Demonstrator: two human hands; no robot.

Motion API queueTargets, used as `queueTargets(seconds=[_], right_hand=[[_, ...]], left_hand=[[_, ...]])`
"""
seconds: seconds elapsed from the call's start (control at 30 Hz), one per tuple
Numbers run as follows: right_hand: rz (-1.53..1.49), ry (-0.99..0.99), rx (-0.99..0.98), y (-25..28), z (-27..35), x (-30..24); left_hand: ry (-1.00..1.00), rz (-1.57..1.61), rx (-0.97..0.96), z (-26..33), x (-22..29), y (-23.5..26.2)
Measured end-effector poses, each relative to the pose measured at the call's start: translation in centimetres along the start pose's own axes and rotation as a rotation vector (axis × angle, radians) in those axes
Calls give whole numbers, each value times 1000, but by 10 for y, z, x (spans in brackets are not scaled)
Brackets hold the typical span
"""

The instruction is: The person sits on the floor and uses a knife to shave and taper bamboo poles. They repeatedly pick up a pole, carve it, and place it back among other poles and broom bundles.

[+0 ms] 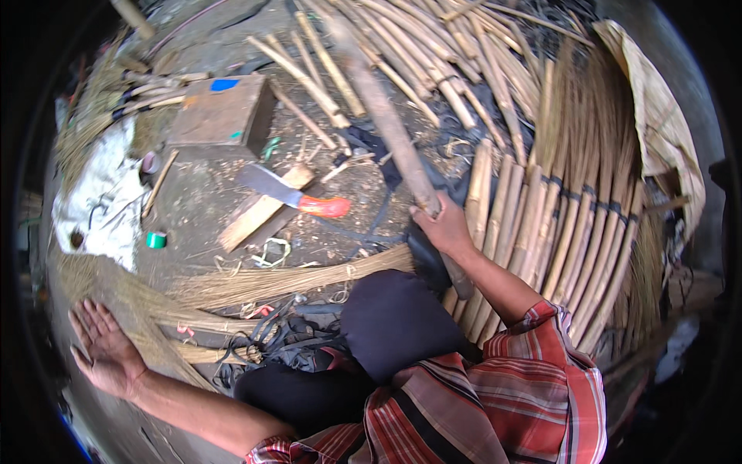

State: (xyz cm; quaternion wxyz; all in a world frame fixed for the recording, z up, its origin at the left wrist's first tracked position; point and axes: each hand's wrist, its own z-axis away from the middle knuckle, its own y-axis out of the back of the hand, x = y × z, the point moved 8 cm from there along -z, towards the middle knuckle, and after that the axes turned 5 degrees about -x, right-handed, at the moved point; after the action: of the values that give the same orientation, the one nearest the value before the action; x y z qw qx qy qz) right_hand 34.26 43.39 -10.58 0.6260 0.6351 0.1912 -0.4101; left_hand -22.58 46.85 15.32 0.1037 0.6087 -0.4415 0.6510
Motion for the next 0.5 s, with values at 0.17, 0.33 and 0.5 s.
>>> queueTargets(seconds=[0.17, 0.33, 0.5], right_hand=[[47, -340, 291, 61, 94, 141], [168, -534, 330, 83, 194, 201], [548, -393, 349, 101, 164, 179]], left_hand=[[45, -53, -45, -10, -26, -2], [142, -82, -53, -14, -58, -12], [211, -103, -50, -14, -84, -20]])
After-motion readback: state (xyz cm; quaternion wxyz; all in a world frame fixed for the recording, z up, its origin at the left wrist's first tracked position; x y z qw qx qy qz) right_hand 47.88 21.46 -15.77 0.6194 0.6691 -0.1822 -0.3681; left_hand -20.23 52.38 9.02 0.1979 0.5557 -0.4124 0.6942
